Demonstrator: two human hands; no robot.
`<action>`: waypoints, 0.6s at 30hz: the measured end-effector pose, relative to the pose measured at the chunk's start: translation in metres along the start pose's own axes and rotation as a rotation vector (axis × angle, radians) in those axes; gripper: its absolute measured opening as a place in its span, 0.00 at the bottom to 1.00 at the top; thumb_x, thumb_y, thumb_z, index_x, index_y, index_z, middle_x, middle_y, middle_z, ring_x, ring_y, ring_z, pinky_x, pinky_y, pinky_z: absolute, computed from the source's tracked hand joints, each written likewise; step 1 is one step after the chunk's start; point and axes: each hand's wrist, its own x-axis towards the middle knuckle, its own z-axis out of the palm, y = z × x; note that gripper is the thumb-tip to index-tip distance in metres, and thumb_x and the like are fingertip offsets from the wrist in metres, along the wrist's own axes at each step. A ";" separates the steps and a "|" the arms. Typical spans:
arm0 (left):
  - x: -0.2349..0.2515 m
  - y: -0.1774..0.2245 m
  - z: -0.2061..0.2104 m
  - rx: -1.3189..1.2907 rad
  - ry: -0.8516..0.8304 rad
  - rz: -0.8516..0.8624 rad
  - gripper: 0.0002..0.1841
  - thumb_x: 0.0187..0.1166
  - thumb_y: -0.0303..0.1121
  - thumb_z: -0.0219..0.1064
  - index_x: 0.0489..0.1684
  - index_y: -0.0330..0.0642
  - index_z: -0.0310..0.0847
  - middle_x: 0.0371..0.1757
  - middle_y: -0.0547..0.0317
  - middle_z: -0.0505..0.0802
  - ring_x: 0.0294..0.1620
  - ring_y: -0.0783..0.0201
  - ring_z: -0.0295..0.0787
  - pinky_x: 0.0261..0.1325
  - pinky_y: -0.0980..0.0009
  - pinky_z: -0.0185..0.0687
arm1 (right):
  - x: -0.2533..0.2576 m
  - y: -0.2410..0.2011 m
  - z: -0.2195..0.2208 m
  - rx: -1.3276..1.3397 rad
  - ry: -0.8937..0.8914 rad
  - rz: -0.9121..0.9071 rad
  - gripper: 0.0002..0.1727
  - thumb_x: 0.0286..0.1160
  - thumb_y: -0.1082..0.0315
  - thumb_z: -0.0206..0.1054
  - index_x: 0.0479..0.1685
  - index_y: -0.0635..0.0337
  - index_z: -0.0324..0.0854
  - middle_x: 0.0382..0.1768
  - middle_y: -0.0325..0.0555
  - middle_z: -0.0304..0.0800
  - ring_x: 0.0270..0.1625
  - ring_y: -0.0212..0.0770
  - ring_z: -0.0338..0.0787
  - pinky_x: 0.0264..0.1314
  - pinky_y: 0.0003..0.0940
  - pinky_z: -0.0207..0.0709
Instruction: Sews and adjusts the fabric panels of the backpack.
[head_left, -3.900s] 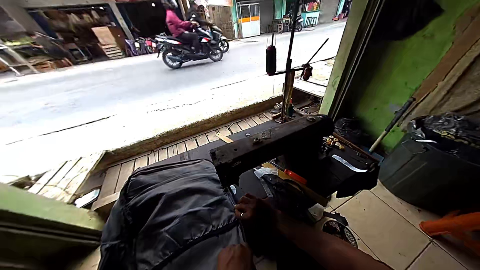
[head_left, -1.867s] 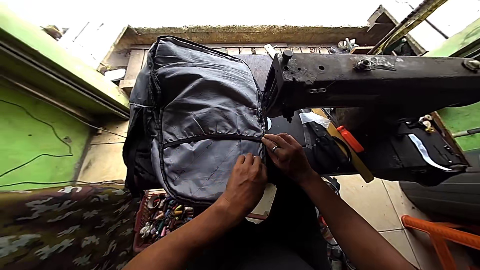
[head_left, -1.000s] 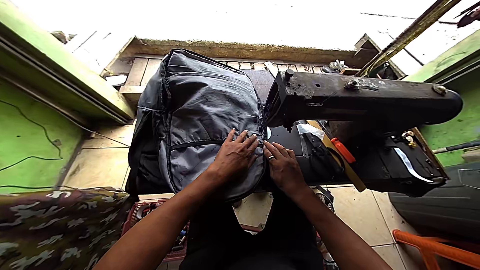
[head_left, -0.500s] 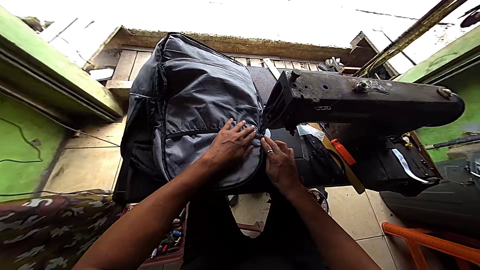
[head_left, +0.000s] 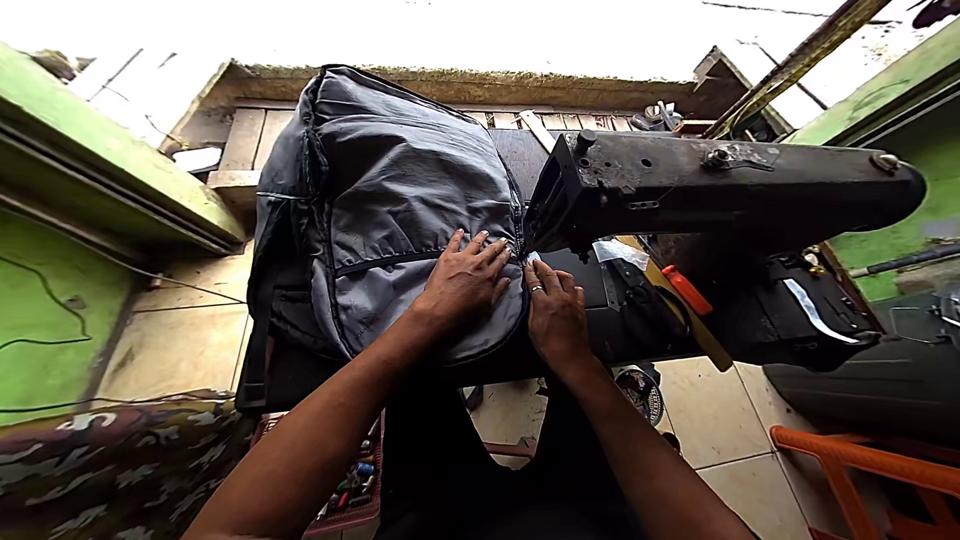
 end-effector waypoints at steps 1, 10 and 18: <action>0.002 -0.002 0.000 -0.002 -0.010 -0.003 0.27 0.90 0.50 0.49 0.81 0.50 0.79 0.84 0.57 0.80 0.88 0.47 0.70 0.87 0.36 0.54 | 0.001 0.003 0.002 0.007 0.012 -0.008 0.24 0.82 0.76 0.56 0.77 0.59 0.81 0.79 0.50 0.81 0.76 0.59 0.80 0.67 0.58 0.74; 0.024 -0.026 -0.001 0.007 -0.045 -0.006 0.27 0.91 0.50 0.46 0.82 0.52 0.77 0.86 0.59 0.79 0.88 0.49 0.69 0.88 0.39 0.54 | -0.023 0.053 -0.020 0.361 0.100 -0.117 0.16 0.83 0.69 0.60 0.59 0.63 0.92 0.71 0.54 0.87 0.69 0.54 0.88 0.72 0.49 0.81; 0.015 -0.006 -0.020 -0.001 -0.164 -0.050 0.30 0.92 0.53 0.49 0.85 0.44 0.72 0.90 0.46 0.70 0.91 0.40 0.61 0.88 0.33 0.47 | -0.024 0.196 -0.149 0.066 0.569 0.323 0.23 0.90 0.57 0.56 0.69 0.64 0.84 0.72 0.64 0.84 0.76 0.57 0.83 0.79 0.51 0.75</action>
